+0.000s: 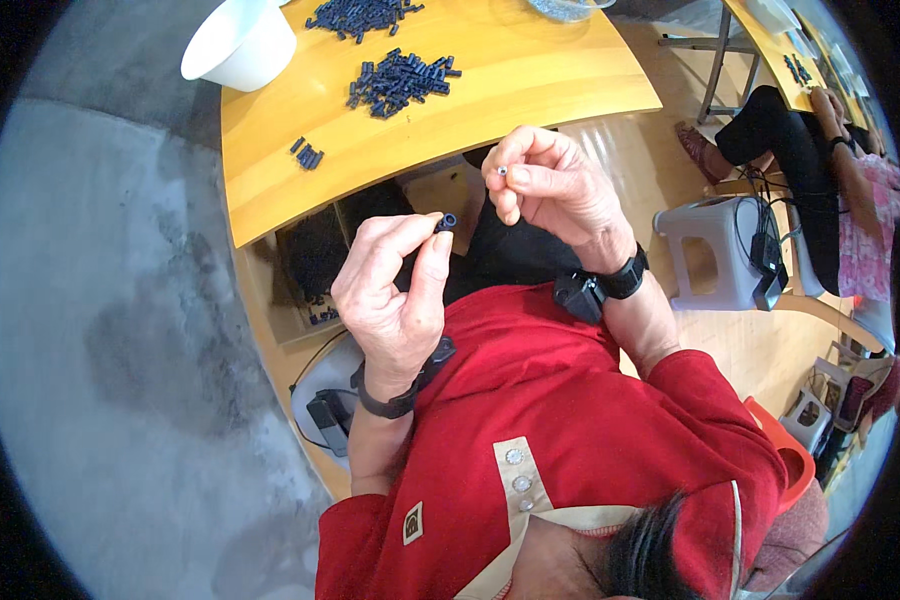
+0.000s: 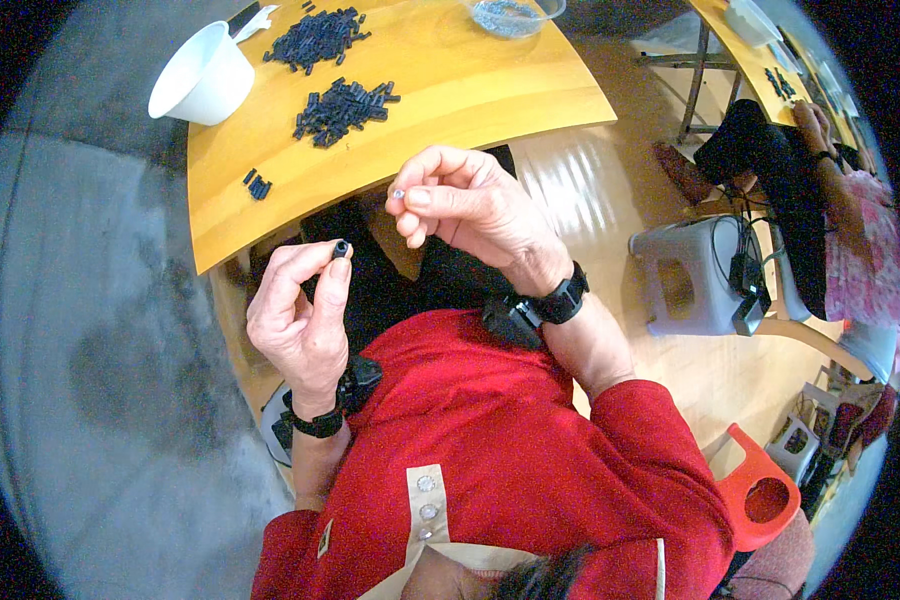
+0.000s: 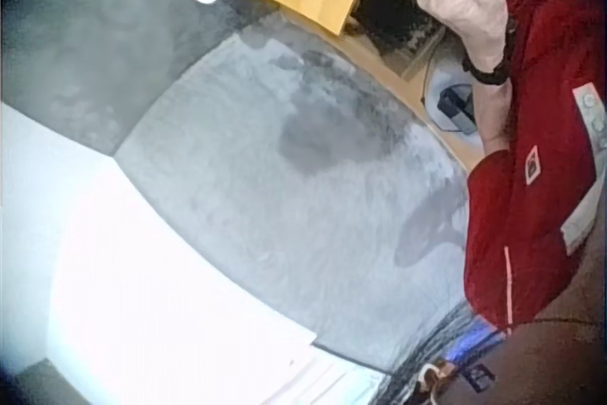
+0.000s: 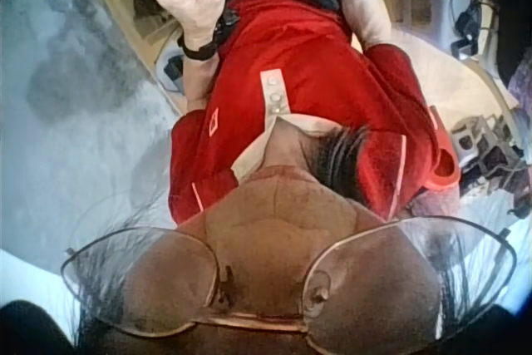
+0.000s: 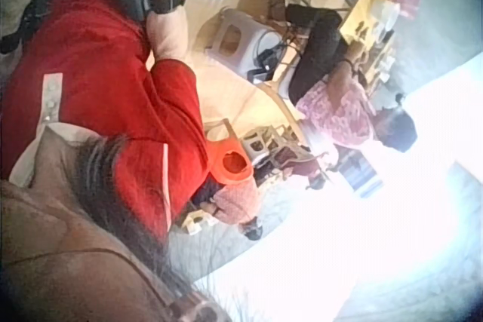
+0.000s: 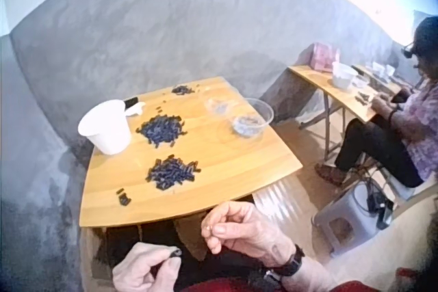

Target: Manually assembling small blue plastic components at a workstation by joining them together.

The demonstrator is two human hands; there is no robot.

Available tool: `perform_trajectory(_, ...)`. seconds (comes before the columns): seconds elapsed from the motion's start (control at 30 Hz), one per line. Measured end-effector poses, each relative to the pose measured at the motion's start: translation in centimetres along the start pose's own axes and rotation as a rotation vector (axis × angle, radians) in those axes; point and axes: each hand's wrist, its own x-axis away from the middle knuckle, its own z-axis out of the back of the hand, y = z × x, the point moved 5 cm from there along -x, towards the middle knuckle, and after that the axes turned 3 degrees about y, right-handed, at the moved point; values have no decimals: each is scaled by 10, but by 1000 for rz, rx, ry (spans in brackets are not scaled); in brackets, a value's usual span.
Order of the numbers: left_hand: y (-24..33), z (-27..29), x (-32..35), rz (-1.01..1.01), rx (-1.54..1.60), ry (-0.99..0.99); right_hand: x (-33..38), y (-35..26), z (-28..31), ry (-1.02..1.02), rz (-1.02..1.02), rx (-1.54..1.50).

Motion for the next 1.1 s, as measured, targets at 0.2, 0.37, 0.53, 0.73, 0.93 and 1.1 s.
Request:
perform_trajectory(0.2,1,-1,1,-6,-16,-38,5,5,-23,61,46,96)
perform_trajectory(0.37,4,0,1,-82,-89,-46,12,-6,-39,163,218,417)
perform_trajectory(0.53,7,-1,1,-138,-161,-68,14,-8,-45,192,276,496)
perform_trajectory(0.73,11,-1,-2,-205,-236,-82,12,-14,-49,145,306,663)
perform_trajectory(0.93,16,-1,-5,-348,-393,-135,10,-33,-68,32,337,1148)
perform_trajectory(1.1,18,-2,-6,-419,-333,-165,-16,-14,-46,-100,-177,513)
